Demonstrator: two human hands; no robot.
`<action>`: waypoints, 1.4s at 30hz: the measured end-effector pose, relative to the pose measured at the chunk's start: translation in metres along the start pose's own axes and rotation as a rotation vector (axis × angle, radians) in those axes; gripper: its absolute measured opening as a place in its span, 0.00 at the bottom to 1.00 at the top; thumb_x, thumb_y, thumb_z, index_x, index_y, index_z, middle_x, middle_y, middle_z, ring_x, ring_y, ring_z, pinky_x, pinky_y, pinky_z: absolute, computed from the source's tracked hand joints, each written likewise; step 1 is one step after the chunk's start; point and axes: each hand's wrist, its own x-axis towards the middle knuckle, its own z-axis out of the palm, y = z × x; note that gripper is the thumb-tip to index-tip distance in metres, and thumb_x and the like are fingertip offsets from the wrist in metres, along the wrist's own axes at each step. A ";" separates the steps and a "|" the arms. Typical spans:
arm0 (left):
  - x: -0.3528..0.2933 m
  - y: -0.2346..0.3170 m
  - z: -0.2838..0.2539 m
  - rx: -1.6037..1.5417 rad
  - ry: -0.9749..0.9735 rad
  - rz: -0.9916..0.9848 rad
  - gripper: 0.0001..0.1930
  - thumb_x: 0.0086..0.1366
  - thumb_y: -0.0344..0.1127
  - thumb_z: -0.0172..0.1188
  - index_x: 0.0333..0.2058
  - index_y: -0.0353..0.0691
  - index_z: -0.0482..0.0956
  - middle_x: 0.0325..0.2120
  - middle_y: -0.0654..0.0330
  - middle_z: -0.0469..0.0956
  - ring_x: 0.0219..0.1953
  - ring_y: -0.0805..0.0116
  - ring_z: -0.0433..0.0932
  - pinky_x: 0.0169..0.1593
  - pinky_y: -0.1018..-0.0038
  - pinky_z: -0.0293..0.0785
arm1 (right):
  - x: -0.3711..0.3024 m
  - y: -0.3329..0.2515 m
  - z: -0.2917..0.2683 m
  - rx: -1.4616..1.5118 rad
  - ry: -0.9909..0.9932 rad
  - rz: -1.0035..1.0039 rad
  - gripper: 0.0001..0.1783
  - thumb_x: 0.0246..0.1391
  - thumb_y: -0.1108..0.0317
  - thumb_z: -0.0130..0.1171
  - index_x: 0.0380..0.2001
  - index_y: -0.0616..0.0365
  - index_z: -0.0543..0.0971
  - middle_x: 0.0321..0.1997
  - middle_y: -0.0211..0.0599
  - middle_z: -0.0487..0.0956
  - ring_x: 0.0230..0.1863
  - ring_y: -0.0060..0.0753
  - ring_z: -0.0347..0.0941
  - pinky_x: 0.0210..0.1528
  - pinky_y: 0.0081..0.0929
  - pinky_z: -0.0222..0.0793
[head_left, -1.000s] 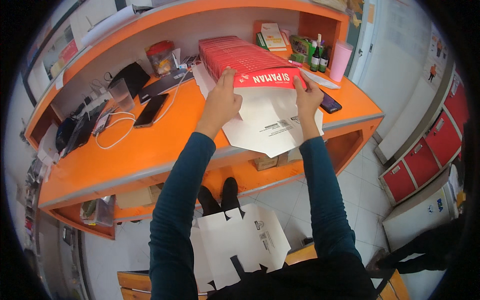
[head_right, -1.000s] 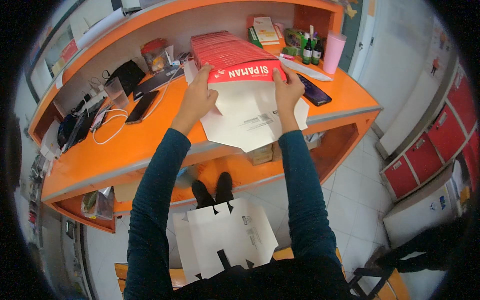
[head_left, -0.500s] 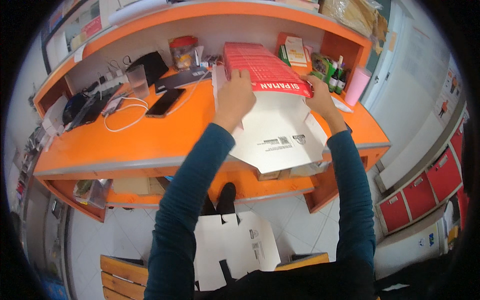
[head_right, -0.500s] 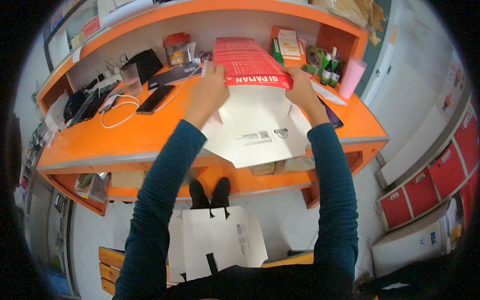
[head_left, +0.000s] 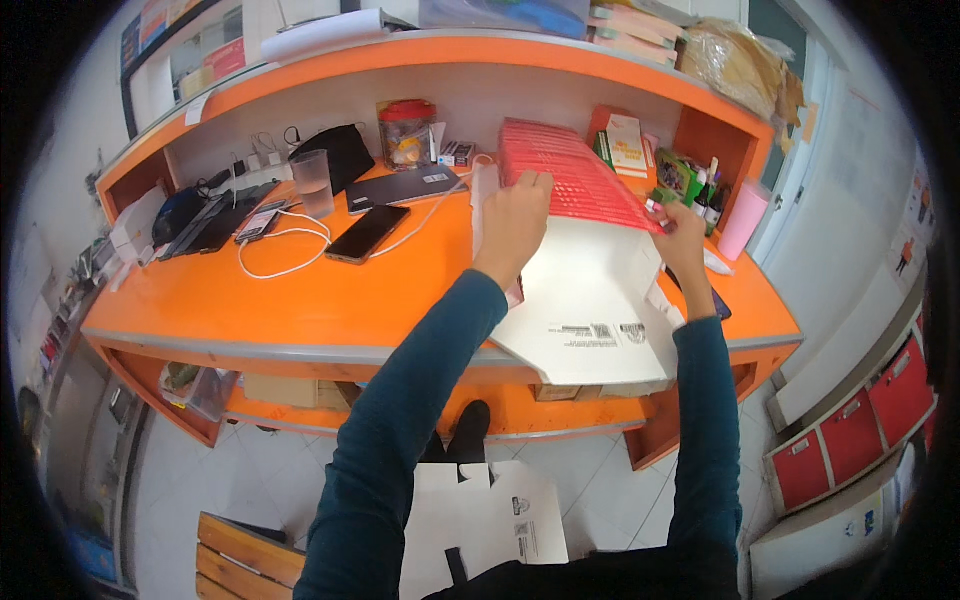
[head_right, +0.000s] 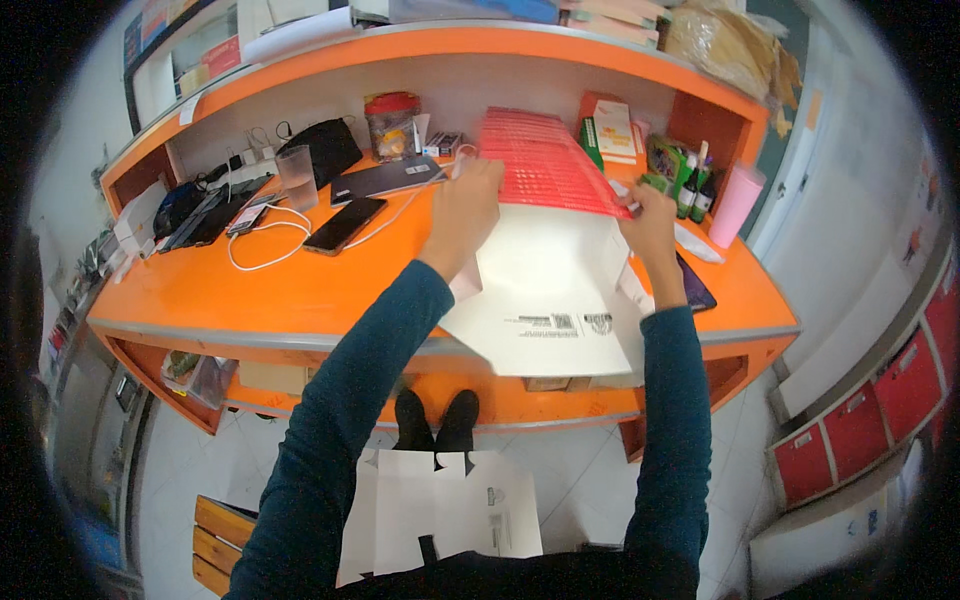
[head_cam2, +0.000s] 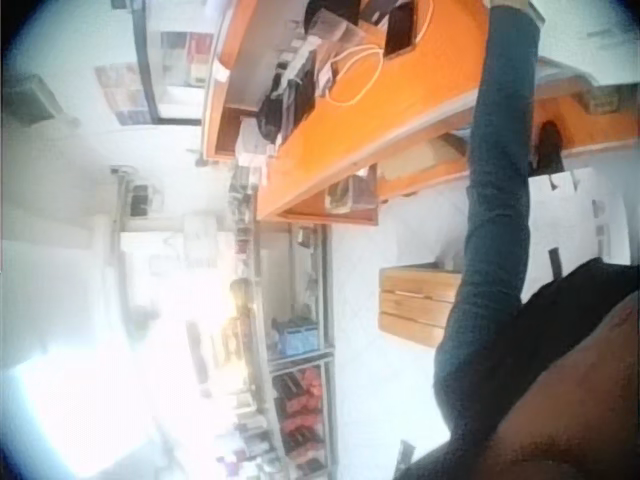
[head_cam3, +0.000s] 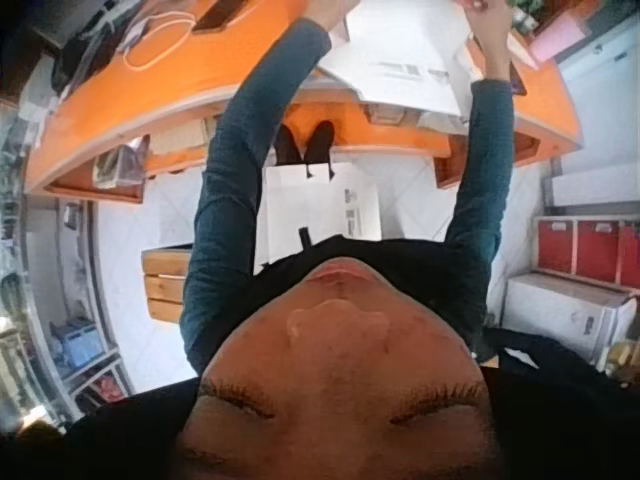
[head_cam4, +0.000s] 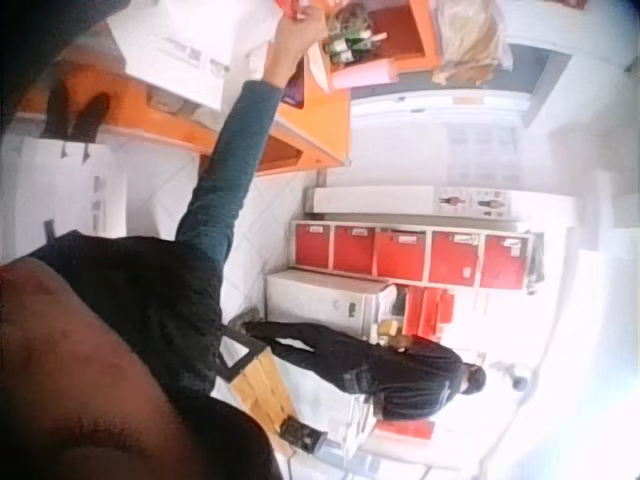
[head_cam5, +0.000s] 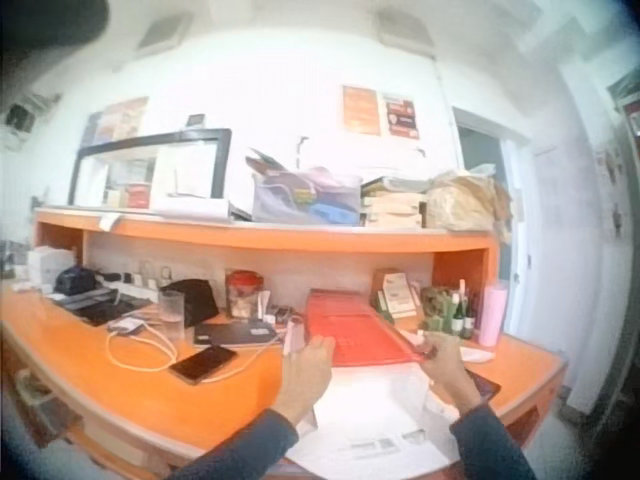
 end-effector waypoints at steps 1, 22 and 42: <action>-0.003 0.001 -0.003 0.019 0.000 0.000 0.05 0.48 0.25 0.51 0.27 0.39 0.69 0.24 0.57 0.72 0.22 0.58 0.76 0.25 0.67 0.72 | -0.006 -0.003 -0.003 0.022 0.003 0.030 0.05 0.30 0.80 0.60 0.17 0.63 0.74 0.18 0.38 0.72 0.16 0.26 0.65 0.19 0.21 0.60; -0.471 0.043 -0.325 -0.294 -1.286 -0.194 0.36 0.46 0.37 0.62 0.56 0.47 0.57 0.58 0.47 0.51 0.60 0.51 0.51 0.56 0.57 0.56 | -0.382 -0.361 -0.032 0.450 -1.324 -0.070 0.41 0.39 0.52 0.61 0.56 0.55 0.58 0.61 0.48 0.52 0.62 0.49 0.49 0.57 0.49 0.50; -0.439 0.067 -0.263 -0.775 0.356 -0.963 0.17 0.64 0.44 0.44 0.38 0.33 0.67 0.31 0.56 0.70 0.39 0.65 0.71 0.47 0.70 0.64 | -0.339 -0.298 0.017 1.146 -1.112 1.060 0.11 0.49 0.69 0.56 0.33 0.68 0.77 0.27 0.26 0.77 0.29 0.15 0.69 0.34 0.16 0.65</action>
